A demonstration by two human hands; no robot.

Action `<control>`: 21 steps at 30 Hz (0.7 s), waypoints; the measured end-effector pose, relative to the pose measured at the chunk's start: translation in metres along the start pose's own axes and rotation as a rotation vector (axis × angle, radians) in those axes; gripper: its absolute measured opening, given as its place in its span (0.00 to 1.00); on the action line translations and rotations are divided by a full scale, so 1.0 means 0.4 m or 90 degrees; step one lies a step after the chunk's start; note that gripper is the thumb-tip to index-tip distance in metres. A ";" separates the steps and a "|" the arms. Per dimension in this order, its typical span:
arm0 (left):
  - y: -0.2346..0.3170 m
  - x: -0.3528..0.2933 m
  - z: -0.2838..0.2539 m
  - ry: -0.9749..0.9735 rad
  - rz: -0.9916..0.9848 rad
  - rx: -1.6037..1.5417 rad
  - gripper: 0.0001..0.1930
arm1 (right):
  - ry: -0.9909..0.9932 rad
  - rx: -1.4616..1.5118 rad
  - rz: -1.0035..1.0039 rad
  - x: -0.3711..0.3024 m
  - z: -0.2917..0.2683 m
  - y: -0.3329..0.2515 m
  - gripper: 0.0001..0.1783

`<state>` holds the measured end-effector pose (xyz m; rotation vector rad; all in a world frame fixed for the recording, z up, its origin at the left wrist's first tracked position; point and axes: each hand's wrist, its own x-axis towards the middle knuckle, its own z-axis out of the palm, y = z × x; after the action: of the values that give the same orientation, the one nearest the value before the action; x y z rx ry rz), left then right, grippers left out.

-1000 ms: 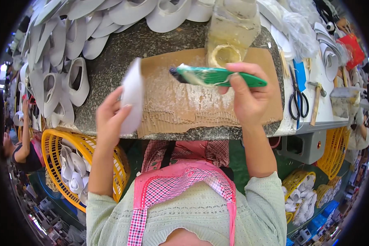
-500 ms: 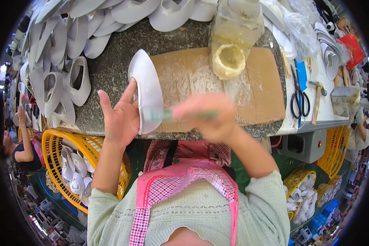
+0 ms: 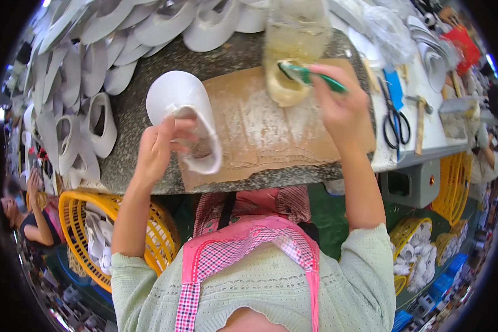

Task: The person applies glue to shoe components using a small brush and places the coated pieces into a basket.

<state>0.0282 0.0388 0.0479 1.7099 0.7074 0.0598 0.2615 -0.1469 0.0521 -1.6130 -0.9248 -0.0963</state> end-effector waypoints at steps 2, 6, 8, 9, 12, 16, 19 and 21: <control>0.047 -0.007 0.002 0.046 0.042 0.075 0.20 | -0.093 -0.036 0.001 0.028 -0.023 0.039 0.08; 0.061 -0.038 0.019 -0.054 0.399 0.429 0.16 | -0.065 0.042 -0.085 0.037 -0.084 0.032 0.08; 0.052 -0.041 0.039 0.002 0.495 0.545 0.18 | -0.198 0.022 -0.118 0.015 -0.111 0.083 0.07; 0.022 -0.021 0.047 -0.050 0.522 0.621 0.21 | -0.085 0.134 -0.026 0.006 -0.132 0.103 0.07; 0.000 -0.015 0.053 -0.095 0.563 0.673 0.25 | -0.025 0.202 0.118 -0.036 -0.163 0.102 0.07; 0.034 -0.045 0.083 0.123 0.386 0.571 0.24 | -0.022 0.316 0.130 -0.082 -0.112 0.051 0.07; 0.020 -0.024 0.089 0.061 0.053 0.183 0.33 | -0.044 0.383 0.120 -0.098 -0.009 0.027 0.07; -0.018 -0.006 0.104 0.056 0.050 -0.010 0.37 | -0.051 0.415 0.101 -0.101 0.065 -0.009 0.08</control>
<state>0.0399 0.0021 0.0307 1.7285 0.7020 0.1962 0.2210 -0.1449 0.0261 -1.0781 -0.7770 0.3513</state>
